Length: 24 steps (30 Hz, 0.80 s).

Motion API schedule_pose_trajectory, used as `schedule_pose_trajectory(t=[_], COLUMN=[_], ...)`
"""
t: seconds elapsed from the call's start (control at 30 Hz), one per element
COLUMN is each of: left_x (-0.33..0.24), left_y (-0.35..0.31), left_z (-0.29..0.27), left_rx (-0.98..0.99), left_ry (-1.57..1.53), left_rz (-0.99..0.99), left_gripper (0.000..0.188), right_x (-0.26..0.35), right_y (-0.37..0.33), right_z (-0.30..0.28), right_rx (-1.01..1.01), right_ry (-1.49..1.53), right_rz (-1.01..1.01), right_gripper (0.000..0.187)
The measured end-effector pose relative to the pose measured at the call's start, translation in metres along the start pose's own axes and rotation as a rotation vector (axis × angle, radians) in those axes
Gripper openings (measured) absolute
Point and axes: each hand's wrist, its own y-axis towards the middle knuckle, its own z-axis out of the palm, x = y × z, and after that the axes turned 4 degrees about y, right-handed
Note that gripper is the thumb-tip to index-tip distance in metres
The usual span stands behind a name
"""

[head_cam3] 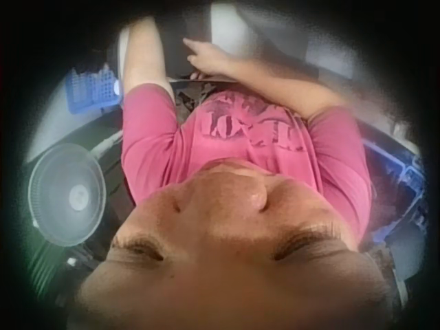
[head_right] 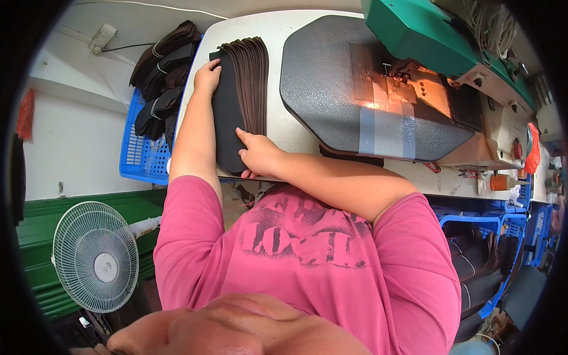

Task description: The person operates a sewing machine to stitch black shoe insoles. They repeatedly pick up an insole from a stack, guide it through the machine's needle area, and place the finished piece back onto the stack. The process is continuous and repetitive throughout the clip.

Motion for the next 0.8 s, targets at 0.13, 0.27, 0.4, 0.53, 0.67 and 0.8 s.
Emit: schedule_pose_trajectory(t=[0.13, 0.27, 0.4, 0.53, 0.67, 0.8], left_x=[-0.005, -0.013, -0.02, -0.01, -0.016, -0.008], left_y=[0.007, 0.006, -0.009, -0.061, -0.148, -0.236], left_z=[-0.003, -0.013, -0.017, -0.022, -0.035, -0.062], left_rx=[0.096, 0.202, 0.194, -0.013, -0.039, -0.179], left_ry=[0.071, 0.271, 0.432, 0.343, 0.336, 0.33], left_rz=[-0.043, -0.002, -0.037, 0.068, 0.212, 0.262], left_gripper=[0.033, 0.039, 0.047, 0.054, 0.048, 0.041], right_x=[-0.008, -0.01, 0.004, 0.001, -0.028, -0.054], right_y=[0.004, 0.007, -0.014, -0.067, -0.154, -0.206], right_z=[0.002, 0.004, -0.004, -0.032, -0.078, -0.109], right_rx=[0.004, -0.007, 0.221, 0.508, 0.152, -0.32], right_ry=[0.031, -0.039, -0.279, -0.457, -0.348, -0.662], right_rz=[-0.012, 0.006, 0.117, 0.065, -0.437, -0.667], right_gripper=[0.062, 0.063, 0.061, 0.042, 0.033, 0.028])
